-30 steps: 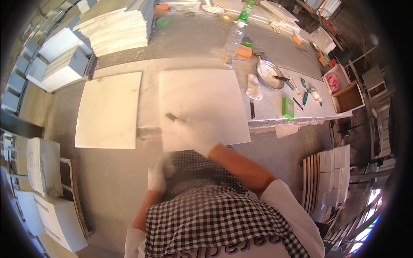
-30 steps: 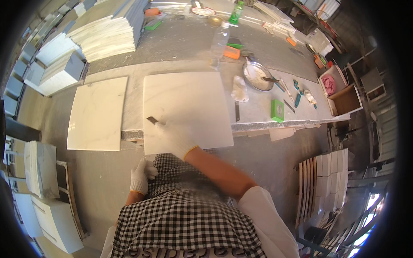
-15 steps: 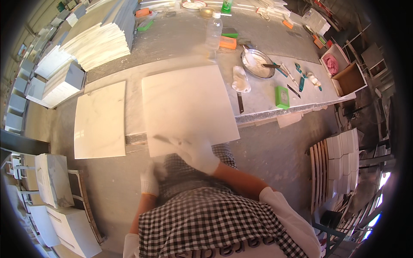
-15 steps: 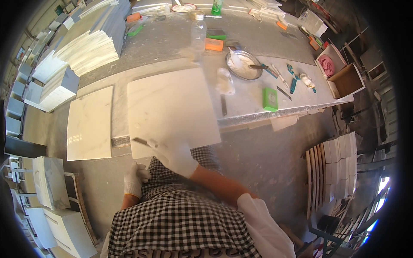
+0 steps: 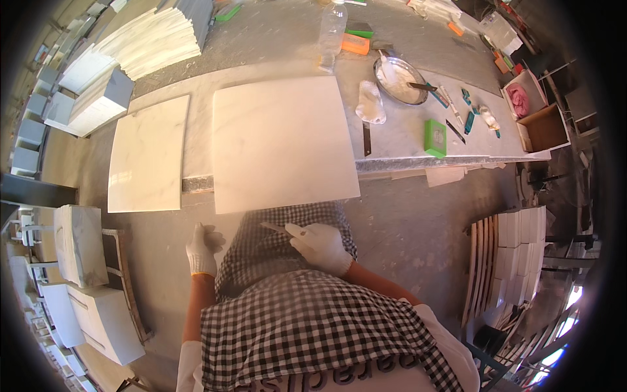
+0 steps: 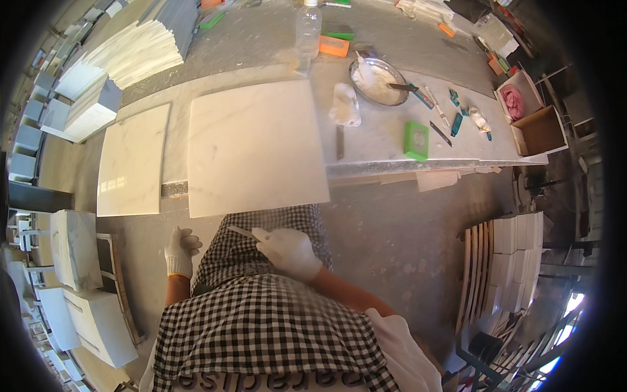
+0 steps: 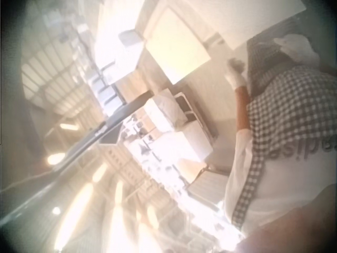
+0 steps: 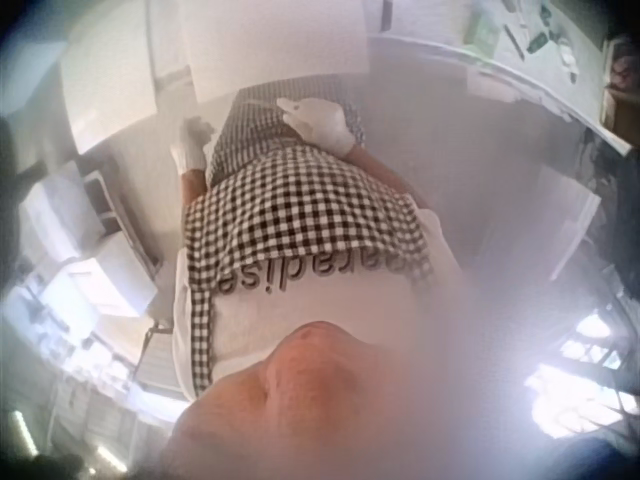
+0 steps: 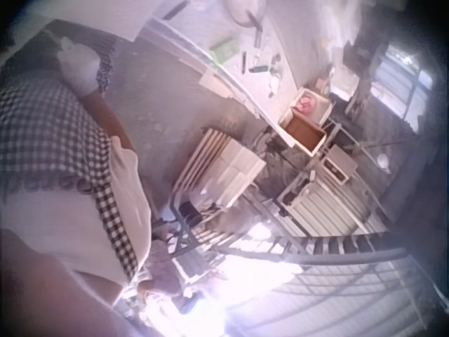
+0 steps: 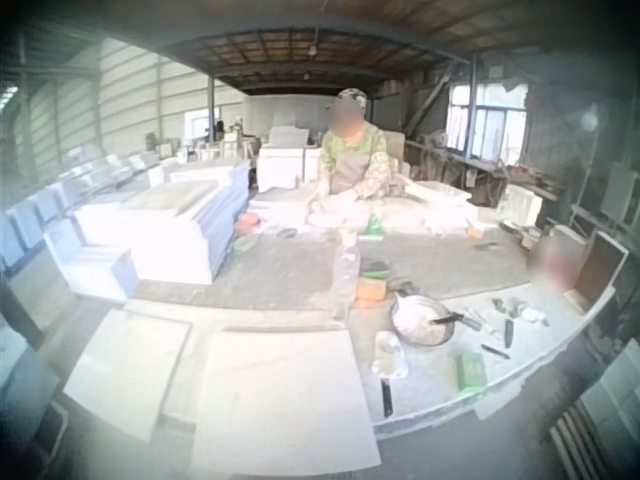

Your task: The person wipes the surface of a white rectangular panel with a cloth, then uses a small blade to scrape the edges and corners. The person repeats the wiping and scraping steps on the same panel.

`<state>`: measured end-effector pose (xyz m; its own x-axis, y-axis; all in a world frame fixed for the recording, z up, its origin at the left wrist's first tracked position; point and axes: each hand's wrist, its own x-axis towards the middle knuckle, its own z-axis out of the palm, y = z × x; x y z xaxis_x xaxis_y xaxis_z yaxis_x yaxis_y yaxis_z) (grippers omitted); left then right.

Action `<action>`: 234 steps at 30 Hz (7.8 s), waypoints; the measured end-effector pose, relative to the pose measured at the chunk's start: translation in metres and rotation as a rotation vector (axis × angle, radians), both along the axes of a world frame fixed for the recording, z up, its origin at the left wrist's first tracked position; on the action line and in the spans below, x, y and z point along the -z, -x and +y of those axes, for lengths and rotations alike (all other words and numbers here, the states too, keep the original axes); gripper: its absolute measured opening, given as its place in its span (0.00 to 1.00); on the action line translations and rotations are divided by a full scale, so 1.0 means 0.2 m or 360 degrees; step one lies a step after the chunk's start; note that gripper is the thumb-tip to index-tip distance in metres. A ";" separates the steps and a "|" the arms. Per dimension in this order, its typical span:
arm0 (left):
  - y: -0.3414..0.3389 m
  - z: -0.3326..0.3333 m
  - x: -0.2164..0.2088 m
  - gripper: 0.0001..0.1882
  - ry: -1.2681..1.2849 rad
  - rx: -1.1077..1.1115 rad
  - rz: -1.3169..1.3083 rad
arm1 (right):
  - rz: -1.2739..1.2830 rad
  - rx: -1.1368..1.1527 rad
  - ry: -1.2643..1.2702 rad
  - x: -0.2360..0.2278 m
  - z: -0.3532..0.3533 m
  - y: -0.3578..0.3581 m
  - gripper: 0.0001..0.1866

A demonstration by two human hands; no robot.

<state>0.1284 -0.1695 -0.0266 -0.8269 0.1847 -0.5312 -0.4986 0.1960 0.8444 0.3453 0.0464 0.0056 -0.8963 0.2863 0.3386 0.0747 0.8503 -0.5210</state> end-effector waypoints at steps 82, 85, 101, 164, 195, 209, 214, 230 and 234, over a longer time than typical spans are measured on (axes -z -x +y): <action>0.61 0.63 -0.18 0.16 0.1008 0.0869 0.2337 | 0.0615 0.1173 0.1203 -0.19 0.64 -0.17 0.17; 0.73 0.67 -0.14 0.14 0.1152 0.1004 0.2369 | 0.0551 0.1176 0.1241 -0.20 0.78 -0.15 0.15; 0.77 0.78 -0.13 0.12 0.1203 0.0894 0.2439 | 0.0265 0.1717 0.0131 -0.08 1.61 -0.07 0.15; 0.79 0.78 -0.08 0.11 0.1207 0.0764 0.2459 | -0.0194 0.0007 0.0495 -0.08 0.52 0.70 0.19; 0.79 0.78 -0.06 0.12 0.1247 0.0780 0.2408 | -0.0418 -0.0033 0.0639 -0.21 0.41 0.80 0.17; 0.78 0.78 -0.09 0.12 0.1207 0.0800 0.2372 | -0.0347 -0.0010 0.0618 -0.16 0.41 0.80 0.17; 0.78 0.78 -0.09 0.12 0.1239 0.0827 0.2361 | -0.0370 -0.0027 0.0601 -0.18 0.41 0.79 0.17; 0.78 0.79 -0.10 0.11 0.1210 0.0777 0.2406 | -0.0344 0.0012 0.0657 -0.18 0.41 0.78 0.17; 0.79 0.79 -0.08 0.11 0.1182 0.0759 0.2446 | -0.0247 0.0086 0.0695 -0.16 0.42 0.77 0.18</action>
<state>-0.0295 -0.0121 -0.0104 -0.5638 0.6389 0.5234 0.7925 0.5969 0.1251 0.1914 0.1296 0.0367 -0.9067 0.4200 0.0389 0.2183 0.5463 -0.8087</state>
